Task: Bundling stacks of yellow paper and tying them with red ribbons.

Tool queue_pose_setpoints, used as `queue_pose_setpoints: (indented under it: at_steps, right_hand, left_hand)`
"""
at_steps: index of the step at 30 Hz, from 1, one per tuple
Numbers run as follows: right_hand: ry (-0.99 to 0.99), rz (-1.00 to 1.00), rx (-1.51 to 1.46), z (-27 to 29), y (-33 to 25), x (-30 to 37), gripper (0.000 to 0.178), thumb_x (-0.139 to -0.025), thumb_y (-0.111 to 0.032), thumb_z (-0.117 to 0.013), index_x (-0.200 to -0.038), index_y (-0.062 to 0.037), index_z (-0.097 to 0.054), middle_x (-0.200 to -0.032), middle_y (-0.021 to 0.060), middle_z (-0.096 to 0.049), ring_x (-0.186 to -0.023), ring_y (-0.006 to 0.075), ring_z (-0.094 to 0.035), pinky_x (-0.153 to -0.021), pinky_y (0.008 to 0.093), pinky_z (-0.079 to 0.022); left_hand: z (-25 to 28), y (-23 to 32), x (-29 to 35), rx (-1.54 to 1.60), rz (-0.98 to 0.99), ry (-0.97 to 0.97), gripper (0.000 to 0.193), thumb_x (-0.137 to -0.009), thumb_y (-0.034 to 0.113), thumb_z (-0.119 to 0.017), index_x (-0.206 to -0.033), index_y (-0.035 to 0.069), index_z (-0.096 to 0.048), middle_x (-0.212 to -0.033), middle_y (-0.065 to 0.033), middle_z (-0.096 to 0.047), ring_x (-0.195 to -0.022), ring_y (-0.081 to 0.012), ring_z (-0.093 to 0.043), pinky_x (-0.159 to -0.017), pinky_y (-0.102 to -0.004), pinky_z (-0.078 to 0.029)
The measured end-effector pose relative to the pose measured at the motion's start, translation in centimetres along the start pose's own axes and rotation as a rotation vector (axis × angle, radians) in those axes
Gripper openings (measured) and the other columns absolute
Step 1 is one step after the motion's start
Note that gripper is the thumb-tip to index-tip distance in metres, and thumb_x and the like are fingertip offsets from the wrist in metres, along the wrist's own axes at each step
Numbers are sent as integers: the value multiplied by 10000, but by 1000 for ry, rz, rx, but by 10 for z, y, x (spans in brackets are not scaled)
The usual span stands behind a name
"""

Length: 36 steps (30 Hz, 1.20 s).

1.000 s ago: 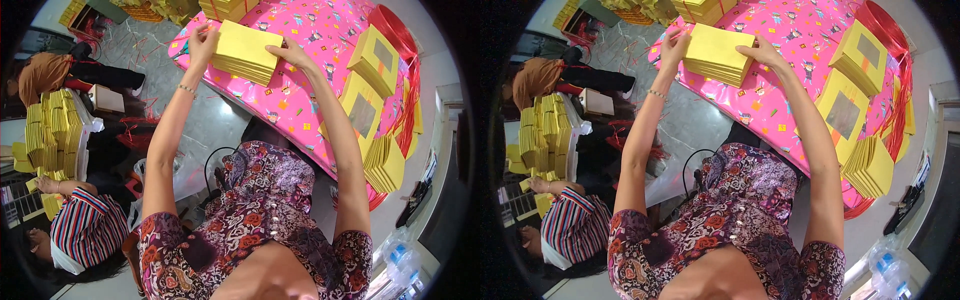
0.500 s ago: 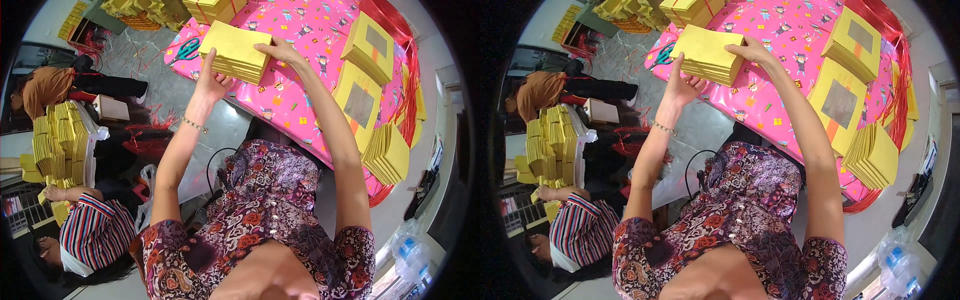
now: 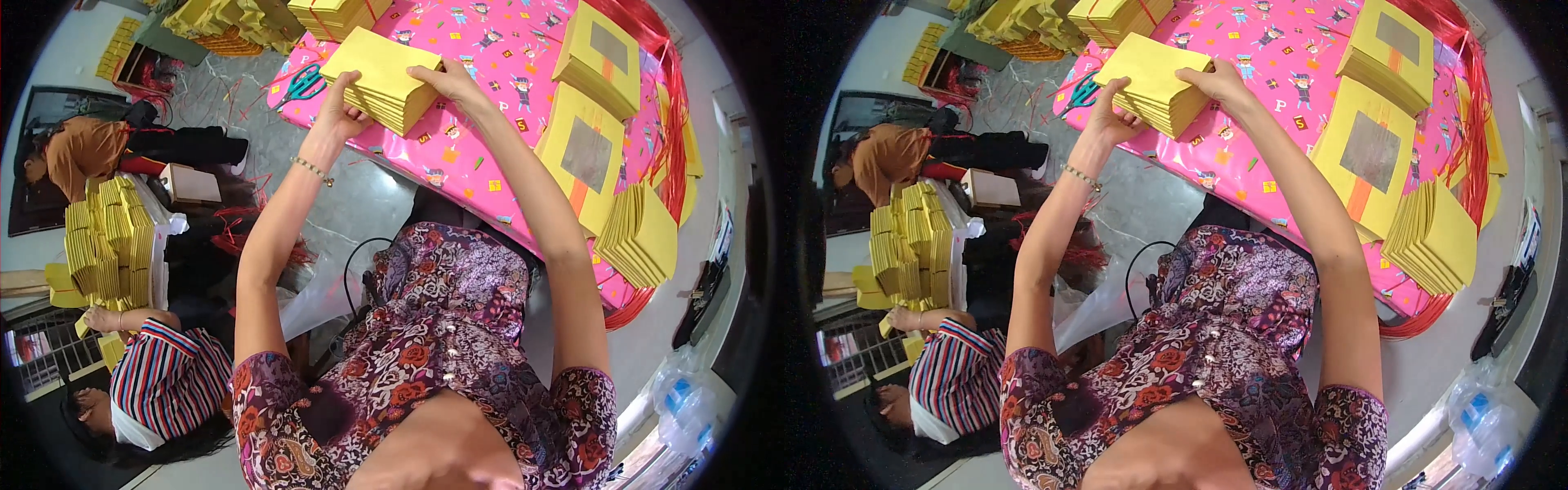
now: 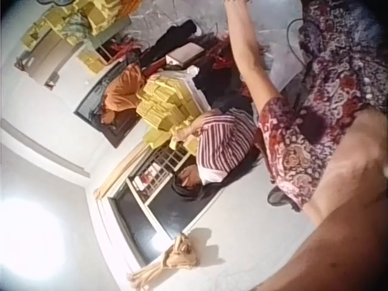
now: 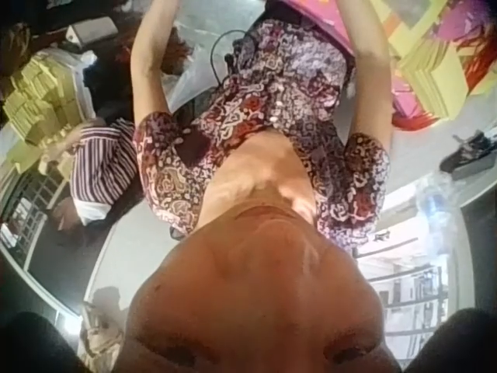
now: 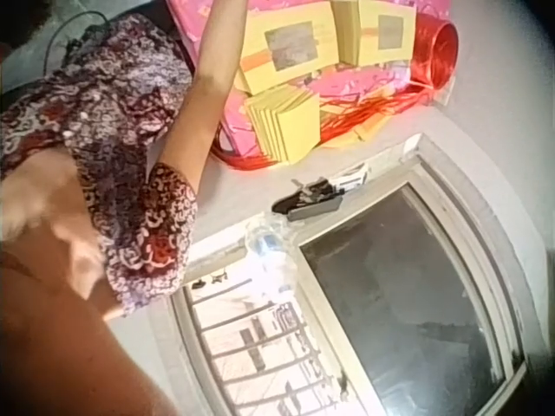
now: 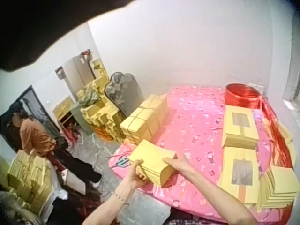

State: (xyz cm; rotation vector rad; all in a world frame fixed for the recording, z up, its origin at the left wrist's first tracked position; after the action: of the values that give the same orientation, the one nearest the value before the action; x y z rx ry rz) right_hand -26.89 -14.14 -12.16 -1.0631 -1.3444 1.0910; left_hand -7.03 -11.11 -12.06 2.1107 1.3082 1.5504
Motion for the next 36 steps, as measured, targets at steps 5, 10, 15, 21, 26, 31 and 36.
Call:
queue_pose_setpoints:
  at_steps: [5,10,15,21,26,31,36]
  right_hand:
    - [31,10,-21,1,-4,6,525,-697,-305,-778,-1049,49,-615,-962,118,-663,-837,183,-641,-730,306,-506]
    - [78,65,51,1,-27,26,598,-678,-389,-775,-1050,49,-610,-965,138,-661,-843,206,-646,-742,319,-505]
    - [199,76,237,33,-16,25,768,-651,-526,-746,-1107,61,-555,-1023,181,-634,-930,248,-630,-798,356,-491]
    - [255,152,227,45,-45,66,853,-656,-597,-709,-1119,88,-503,-1058,209,-606,-992,290,-609,-837,382,-478]
    - [311,247,180,83,-60,106,796,-728,-573,-677,-1124,92,-491,-1052,213,-597,-988,278,-604,-839,376,-474]
    - [302,227,138,125,-92,173,630,-817,-517,-638,-1140,10,-513,-1045,102,-581,-999,153,-524,-861,276,-408]
    - [398,217,-51,199,-117,232,700,-828,-609,-554,-1207,-21,-520,-1134,73,-558,-1065,138,-487,-919,259,-355]
  left_hand:
    - [-3,-3,5,44,36,58,611,-640,298,-770,-1113,33,-489,-1027,-84,-547,-980,-239,-527,-880,-390,-422]
    - [-7,-2,12,94,84,-21,806,-646,305,-760,-1283,22,-354,-1162,-127,-466,-1066,-279,-477,-932,-422,-392]
    - [-37,-12,27,110,131,-107,753,-672,267,-733,-1274,16,-359,-1178,-133,-477,-1096,-297,-490,-969,-443,-388]
    - [-65,-8,41,203,113,-272,721,-698,180,-703,-1279,-13,-322,-1200,-142,-466,-1124,-320,-508,-1001,-475,-400]
    - [-100,-32,45,152,167,-343,766,-691,177,-720,-1301,-21,-300,-1239,-163,-430,-1160,-320,-473,-1041,-484,-351]
    - [-159,-42,85,-54,153,-595,744,-695,224,-724,-1281,-50,-358,-1196,-151,-478,-1161,-296,-466,-1061,-461,-328]
    - [-230,-65,123,-224,151,-722,732,-691,257,-738,-1223,-106,-388,-1143,-144,-504,-1130,-284,-484,-1048,-434,-352]
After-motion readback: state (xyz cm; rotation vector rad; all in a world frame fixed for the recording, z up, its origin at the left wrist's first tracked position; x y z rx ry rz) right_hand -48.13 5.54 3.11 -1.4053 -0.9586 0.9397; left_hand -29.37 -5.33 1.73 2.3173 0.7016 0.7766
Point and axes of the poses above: each hand's wrist, its own x-axis away from the middle knuckle, its own z-axis out of the back of the hand, y = z × x, the point moved 7 cm from there along -x, towards the middle knuckle
